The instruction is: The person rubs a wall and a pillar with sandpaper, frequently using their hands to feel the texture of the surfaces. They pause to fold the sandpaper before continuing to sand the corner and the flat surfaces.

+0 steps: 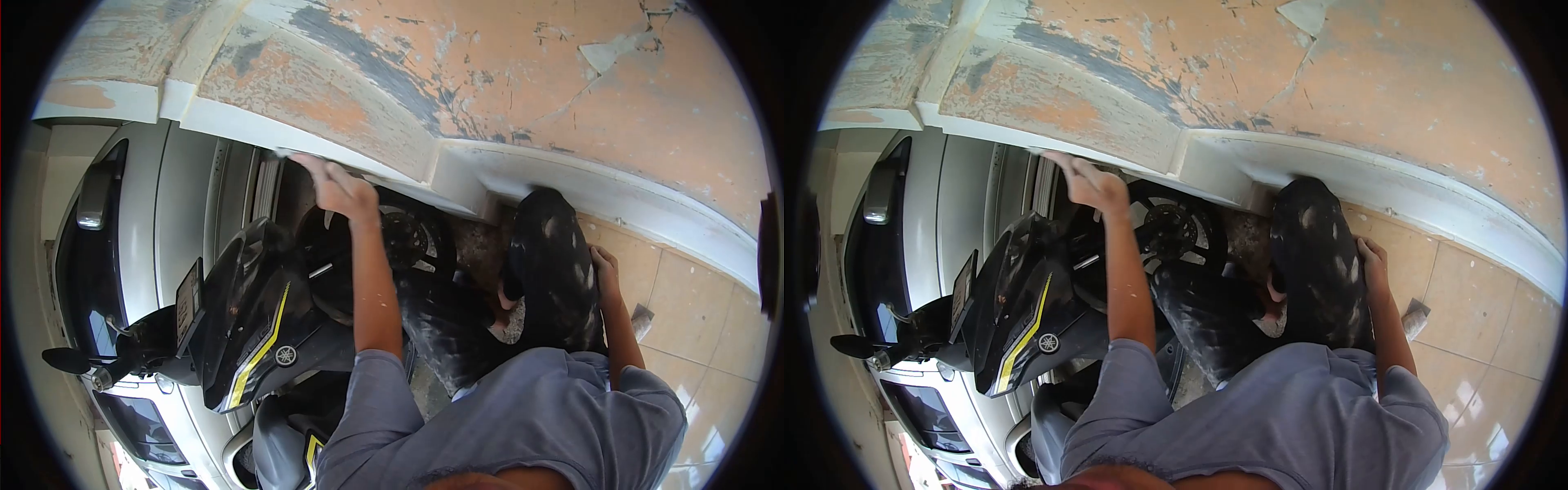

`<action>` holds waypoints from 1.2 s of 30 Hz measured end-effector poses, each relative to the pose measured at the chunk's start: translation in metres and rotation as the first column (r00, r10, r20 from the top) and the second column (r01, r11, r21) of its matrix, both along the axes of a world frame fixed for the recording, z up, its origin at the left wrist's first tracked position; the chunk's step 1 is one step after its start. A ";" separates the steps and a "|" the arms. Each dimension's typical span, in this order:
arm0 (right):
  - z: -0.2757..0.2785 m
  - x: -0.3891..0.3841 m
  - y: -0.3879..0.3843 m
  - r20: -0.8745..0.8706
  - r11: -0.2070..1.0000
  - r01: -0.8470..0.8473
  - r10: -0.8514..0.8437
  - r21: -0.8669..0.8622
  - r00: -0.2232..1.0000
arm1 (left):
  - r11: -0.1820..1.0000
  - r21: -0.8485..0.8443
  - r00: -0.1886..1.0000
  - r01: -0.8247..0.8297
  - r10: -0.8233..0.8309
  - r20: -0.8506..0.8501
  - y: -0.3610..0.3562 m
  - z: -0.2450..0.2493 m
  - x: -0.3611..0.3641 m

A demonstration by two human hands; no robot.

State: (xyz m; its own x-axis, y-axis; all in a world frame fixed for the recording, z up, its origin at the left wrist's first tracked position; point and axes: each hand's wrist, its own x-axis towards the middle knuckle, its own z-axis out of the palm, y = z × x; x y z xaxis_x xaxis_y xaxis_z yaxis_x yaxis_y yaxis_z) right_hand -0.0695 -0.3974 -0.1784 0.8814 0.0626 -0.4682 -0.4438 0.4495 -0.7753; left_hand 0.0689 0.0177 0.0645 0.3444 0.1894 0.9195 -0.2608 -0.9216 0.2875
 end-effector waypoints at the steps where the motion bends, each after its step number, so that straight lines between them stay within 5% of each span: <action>1: 0.011 0.000 0.001 0.006 1.000 -0.018 0.018 -0.007 1.000 | 0.995 -0.070 0.992 0.075 -0.082 -0.101 -0.007 -0.037 -0.010; 4: -0.007 -0.001 -0.005 -0.001 0.996 -0.032 0.032 -0.081 0.999 | 0.983 -0.174 0.994 0.065 -0.078 -0.072 -0.019 -0.034 -0.009; 7: 0.004 -0.002 -0.010 -0.012 0.991 -0.053 0.052 -0.122 0.999 | 0.970 -0.244 1.000 0.006 -0.010 -0.017 -0.028 0.071 -0.005; 8: 0.010 -0.004 -0.009 -0.043 0.995 -0.027 0.022 -0.098 0.999 | 0.996 -0.024 0.990 -0.086 0.088 0.111 -0.027 0.103 0.002; 9: 0.018 -0.006 -0.010 -0.041 0.996 -0.030 0.027 -0.090 0.999 | 0.999 -0.042 0.995 0.017 -0.013 0.103 -0.037 0.131 -0.002; 13: -0.002 -0.010 -0.010 -0.028 0.994 0.008 -0.011 -0.109 1.000 | 0.969 -0.214 0.989 0.125 -0.105 0.101 -0.048 0.079 0.002; 17: 0.009 -0.007 -0.004 -0.030 0.998 0.061 -0.061 0.003 0.998 | 0.979 0.034 0.980 0.200 -0.200 0.015 -0.042 -0.054 -0.013; 20: 0.007 -0.006 -0.013 -0.036 0.999 -0.009 0.007 -0.032 0.999 | 0.966 -0.078 0.963 0.248 -0.238 0.124 -0.056 0.015 -0.006; 22: 0.018 -0.003 -0.009 -0.088 0.998 -0.024 0.019 -0.053 0.996 | 0.983 -0.167 0.993 0.080 -0.064 0.097 -0.056 0.080 -0.005; 24: 0.015 -0.002 -0.008 -0.076 0.995 -0.043 0.036 -0.090 0.996 | 0.977 -0.132 0.969 0.164 -0.135 0.206 -0.056 0.122 -0.001; 25: 0.012 -0.002 -0.007 -0.048 0.994 -0.028 0.023 -0.107 0.999 | 0.995 -0.015 0.975 0.095 -0.090 0.204 -0.049 0.127 0.002; 26: 0.009 -0.004 -0.007 -0.023 0.992 -0.013 0.010 -0.122 1.000 | 0.995 -0.080 0.983 0.061 -0.046 0.180 -0.062 0.115 -0.002; 31: 0.009 -0.002 0.000 -0.002 0.997 0.035 -0.035 -0.074 0.999 | 0.969 0.128 0.966 0.213 -0.228 0.121 -0.057 -0.043 -0.016; 36: 0.016 -0.001 -0.005 -0.011 0.984 -0.040 0.039 -0.173 0.999 | 0.986 0.053 0.971 0.156 -0.163 0.174 -0.054 0.076 -0.007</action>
State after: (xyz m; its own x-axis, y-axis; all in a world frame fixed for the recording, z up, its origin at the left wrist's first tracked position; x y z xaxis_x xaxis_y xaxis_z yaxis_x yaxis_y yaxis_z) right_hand -0.0702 -0.4022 -0.1626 0.8763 0.0151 -0.4814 -0.4645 0.2908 -0.8365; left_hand 0.0616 -0.0366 0.1408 0.1985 0.1084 0.9741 -0.4490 -0.8734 0.1887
